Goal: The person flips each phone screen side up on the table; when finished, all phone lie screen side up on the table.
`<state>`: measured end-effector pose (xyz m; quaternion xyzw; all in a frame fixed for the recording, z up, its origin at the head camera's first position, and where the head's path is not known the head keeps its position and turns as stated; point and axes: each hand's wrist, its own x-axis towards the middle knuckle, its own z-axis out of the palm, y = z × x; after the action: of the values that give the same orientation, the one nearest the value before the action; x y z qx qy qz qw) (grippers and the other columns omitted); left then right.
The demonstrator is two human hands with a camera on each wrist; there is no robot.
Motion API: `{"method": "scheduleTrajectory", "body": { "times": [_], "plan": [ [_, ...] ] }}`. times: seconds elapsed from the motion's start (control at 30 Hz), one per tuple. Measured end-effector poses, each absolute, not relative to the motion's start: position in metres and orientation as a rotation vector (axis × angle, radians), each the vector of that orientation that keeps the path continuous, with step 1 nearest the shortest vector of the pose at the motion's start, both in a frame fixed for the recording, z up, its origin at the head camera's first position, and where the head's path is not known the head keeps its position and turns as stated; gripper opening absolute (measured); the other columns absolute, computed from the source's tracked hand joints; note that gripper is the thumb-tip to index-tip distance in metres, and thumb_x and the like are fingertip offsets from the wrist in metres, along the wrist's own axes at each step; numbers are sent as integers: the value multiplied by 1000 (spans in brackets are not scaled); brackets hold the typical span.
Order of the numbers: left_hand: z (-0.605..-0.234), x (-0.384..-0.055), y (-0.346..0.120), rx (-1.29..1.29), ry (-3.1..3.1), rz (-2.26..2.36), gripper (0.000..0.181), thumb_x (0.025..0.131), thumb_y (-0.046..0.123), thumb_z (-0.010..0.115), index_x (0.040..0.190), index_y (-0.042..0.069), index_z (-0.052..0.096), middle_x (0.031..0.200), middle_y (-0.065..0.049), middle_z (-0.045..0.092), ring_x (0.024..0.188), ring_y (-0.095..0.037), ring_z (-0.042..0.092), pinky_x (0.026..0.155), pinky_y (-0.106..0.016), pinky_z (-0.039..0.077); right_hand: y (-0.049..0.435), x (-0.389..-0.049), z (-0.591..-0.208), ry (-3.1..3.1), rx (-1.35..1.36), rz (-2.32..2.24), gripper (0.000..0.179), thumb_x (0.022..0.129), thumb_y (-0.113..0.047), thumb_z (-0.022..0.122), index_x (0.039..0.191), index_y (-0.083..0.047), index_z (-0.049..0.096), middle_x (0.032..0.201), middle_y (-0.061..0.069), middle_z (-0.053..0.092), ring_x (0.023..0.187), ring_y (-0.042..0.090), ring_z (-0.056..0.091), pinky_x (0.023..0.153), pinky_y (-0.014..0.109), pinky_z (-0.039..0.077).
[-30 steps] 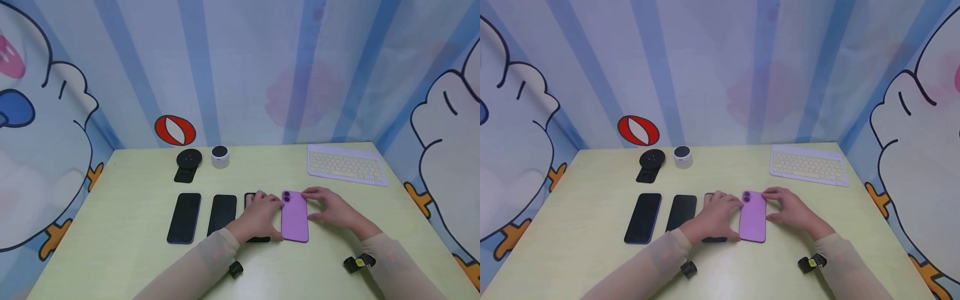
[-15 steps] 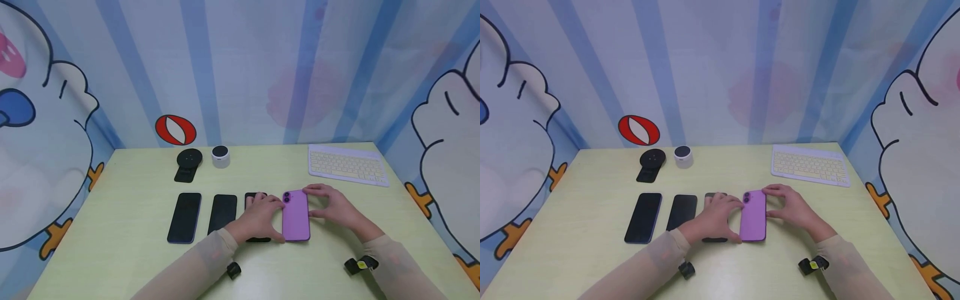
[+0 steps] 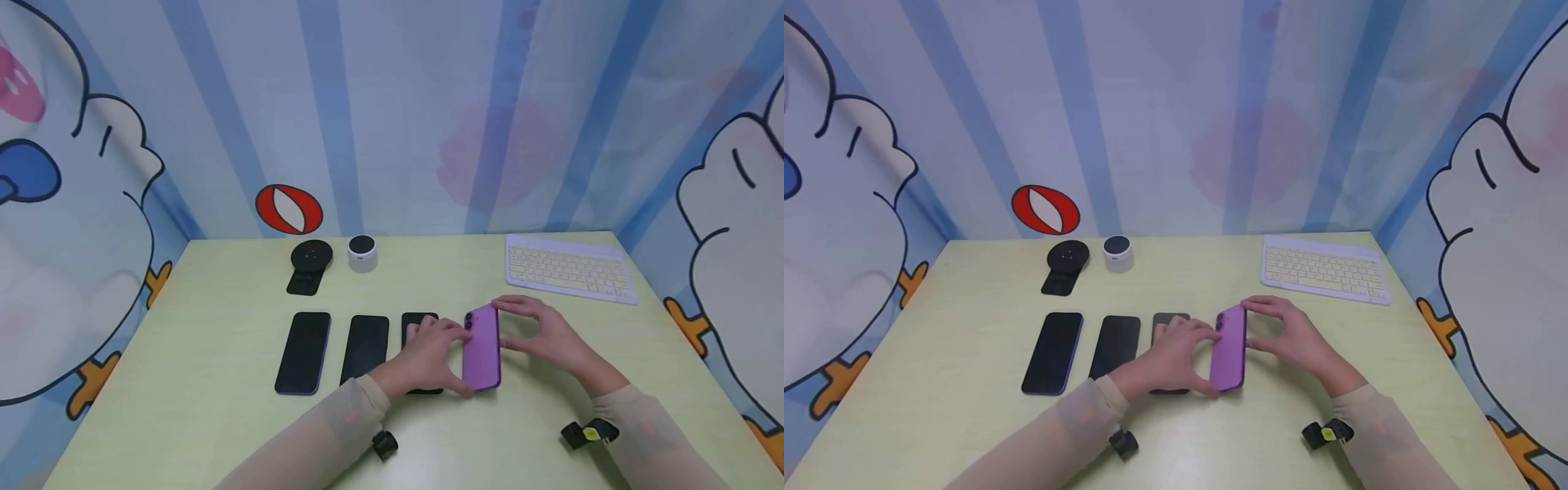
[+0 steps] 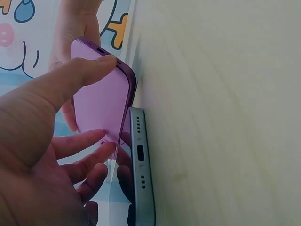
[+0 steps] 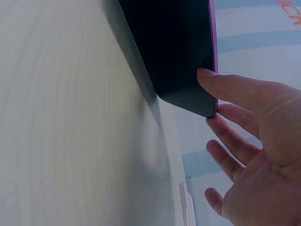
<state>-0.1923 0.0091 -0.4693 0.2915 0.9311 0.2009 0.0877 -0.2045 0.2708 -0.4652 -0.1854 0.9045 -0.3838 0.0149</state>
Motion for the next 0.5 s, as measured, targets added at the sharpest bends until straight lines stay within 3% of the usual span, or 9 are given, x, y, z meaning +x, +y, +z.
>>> {"method": "scheduleTrajectory", "body": {
  "times": [0.5],
  "plan": [
    [-465,-194,6,883,2664,870,90,70,56,92,148,30,55,148,9,57,121,-16,42,91,-35,32,261,-201,-459,2820,-572,-1250,68,85,-25,87,147,-17,59,154,13,54,145,41,43,113,68,34]
  ]
}}
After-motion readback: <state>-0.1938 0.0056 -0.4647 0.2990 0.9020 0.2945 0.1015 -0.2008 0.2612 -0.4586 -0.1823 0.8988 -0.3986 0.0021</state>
